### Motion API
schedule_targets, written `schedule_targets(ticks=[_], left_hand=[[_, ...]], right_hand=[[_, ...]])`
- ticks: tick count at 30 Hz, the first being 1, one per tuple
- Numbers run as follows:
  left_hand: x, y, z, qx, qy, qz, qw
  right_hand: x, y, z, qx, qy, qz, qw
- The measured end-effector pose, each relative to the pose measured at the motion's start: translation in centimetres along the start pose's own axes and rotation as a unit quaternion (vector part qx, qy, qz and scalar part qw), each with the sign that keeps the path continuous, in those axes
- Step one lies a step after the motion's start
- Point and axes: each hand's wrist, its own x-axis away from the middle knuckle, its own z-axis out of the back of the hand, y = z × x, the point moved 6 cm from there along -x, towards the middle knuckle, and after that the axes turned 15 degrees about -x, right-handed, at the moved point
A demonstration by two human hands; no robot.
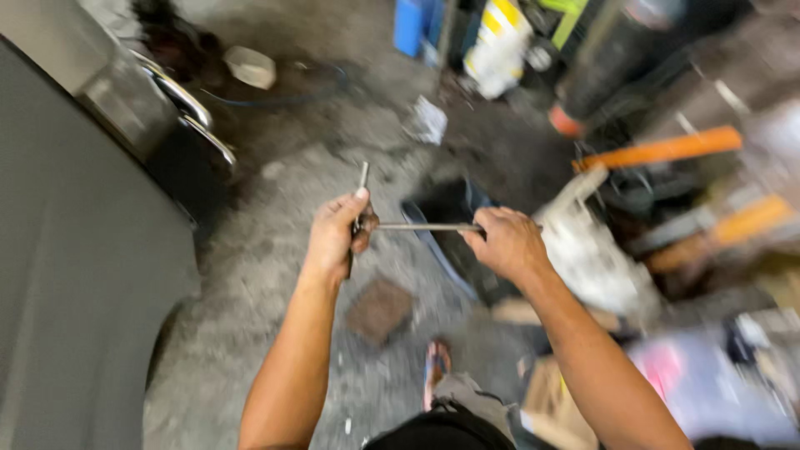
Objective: The person works under the hood of a white car, using a wrench to tighten bolts on the air conditioning condenser. They connect and adjust refrigerant hoses and gauges, then retrieve a socket wrench from the car interior to continue tightening components.
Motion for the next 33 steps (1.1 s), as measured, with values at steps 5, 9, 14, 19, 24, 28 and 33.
schedule_targets(ticks=[5, 9, 14, 19, 24, 28, 33], left_hand=[[-17.1, 4.1, 4.5, 0.015, 0.090, 0.002, 0.996], [-29.1, 6.8, 11.5, 0.017, 0.112, -0.014, 0.993], [-44.7, 8.3, 21.6, 0.006, 0.130, -0.039, 0.991], [-63.4, 12.7, 30.3, -0.023, 0.133, -0.024, 0.991], [-79.4, 17.6, 37.1, 0.010, 0.091, 0.000, 0.996], [-90.5, 20.6, 44.1, -0.006, 0.086, -0.028, 0.996], [-103.3, 22.4, 56.3, -0.030, 0.141, -0.023, 0.989]], right_hand=[[-21.7, 4.0, -2.4, -0.028, -0.031, 0.090, 0.995], [-37.9, 4.2, -7.1, -0.045, -0.058, 0.154, 0.985], [-56.2, 5.6, -15.0, -0.045, -0.062, 0.185, 0.980], [-75.0, 6.6, -21.6, -0.058, -0.041, 0.156, 0.985], [-92.3, 7.0, -25.8, -0.055, -0.042, 0.160, 0.985], [-106.1, 7.1, -30.5, -0.070, -0.046, 0.153, 0.985], [-124.4, 4.3, -40.3, -0.090, -0.091, 0.204, 0.971]])
